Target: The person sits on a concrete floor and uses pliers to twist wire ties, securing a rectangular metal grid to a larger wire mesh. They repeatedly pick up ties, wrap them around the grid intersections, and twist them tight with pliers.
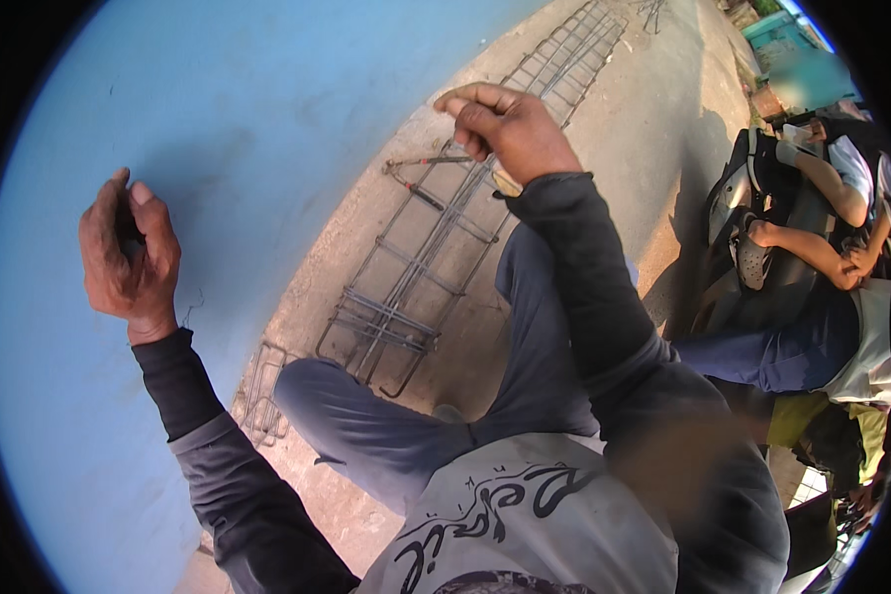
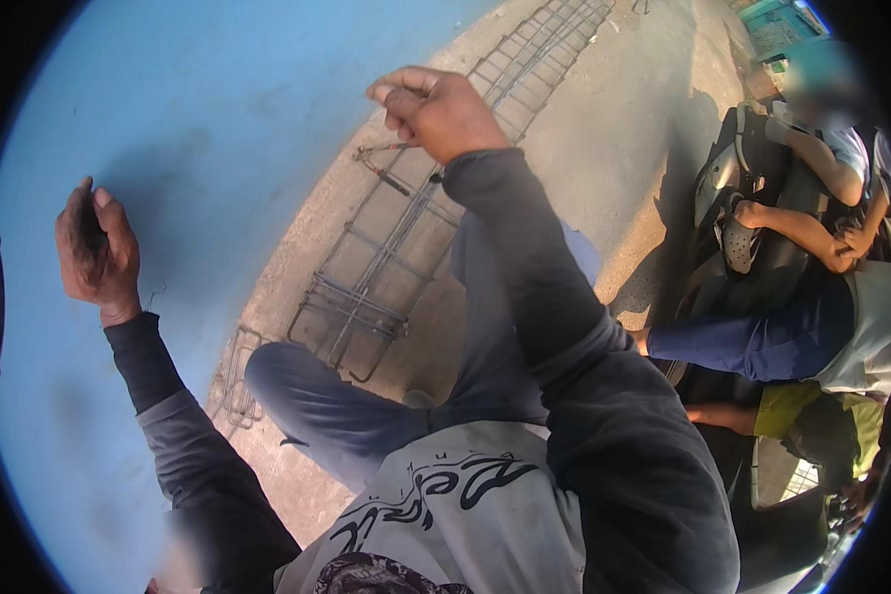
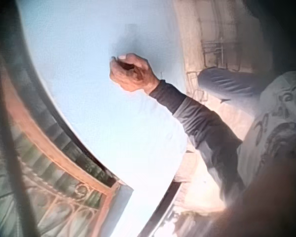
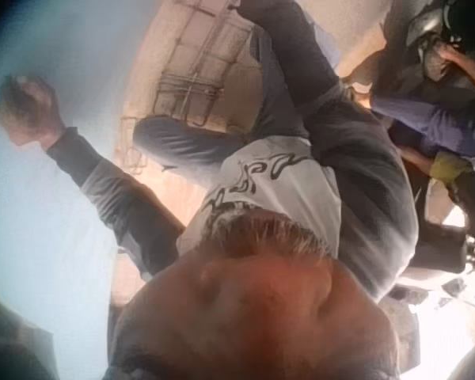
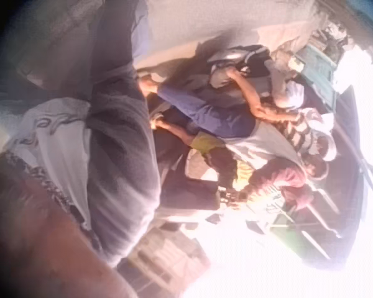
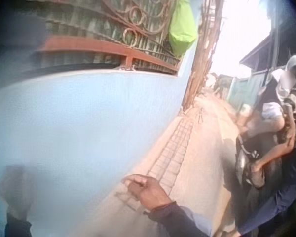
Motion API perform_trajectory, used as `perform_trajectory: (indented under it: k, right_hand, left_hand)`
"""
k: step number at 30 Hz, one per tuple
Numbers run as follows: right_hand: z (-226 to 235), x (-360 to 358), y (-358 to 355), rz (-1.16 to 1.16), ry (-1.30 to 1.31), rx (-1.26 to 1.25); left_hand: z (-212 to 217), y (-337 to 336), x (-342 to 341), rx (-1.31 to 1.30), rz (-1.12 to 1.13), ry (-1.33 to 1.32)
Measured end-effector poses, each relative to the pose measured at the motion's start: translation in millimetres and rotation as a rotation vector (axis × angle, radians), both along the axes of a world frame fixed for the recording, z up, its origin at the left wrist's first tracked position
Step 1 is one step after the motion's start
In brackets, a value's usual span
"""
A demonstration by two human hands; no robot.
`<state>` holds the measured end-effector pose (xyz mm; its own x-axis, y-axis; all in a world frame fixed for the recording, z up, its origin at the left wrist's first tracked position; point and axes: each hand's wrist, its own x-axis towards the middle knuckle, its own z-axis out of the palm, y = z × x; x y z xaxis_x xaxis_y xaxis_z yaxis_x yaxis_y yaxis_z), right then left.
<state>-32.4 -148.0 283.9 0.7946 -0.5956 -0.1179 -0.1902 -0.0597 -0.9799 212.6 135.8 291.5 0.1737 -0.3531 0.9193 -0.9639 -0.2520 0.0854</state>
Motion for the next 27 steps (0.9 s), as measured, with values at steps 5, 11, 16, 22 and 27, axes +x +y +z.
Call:
perform_trajectory:
  k: [5,11,16,22,27]
  right_hand:
    - [-38.6,31.7,-109.5,0.27,0.469,-0.196]
    - [-200.3,55.0,-162.7,0.6,0.91,-0.602]
    - [-228.6,82.1,-103.9,0.668,1.085,-0.912]
    - [-255.6,85.4,-87.7,0.591,1.206,-0.803]
    - [-274.7,80.2,-79.8,0.646,1.138,-0.897]
  left_hand:
    - [24.4,-4.1,34.3,-0.059,-0.045,-0.02]
    - [21.8,-8.6,35.9,-0.012,0.033,0.015]
    - [26.4,0.5,23.8,0.107,0.112,-0.018]
    - [23.3,-0.9,12.2,0.017,0.07,0.046]
    - [23.5,0.2,10.7,0.034,0.091,0.104]
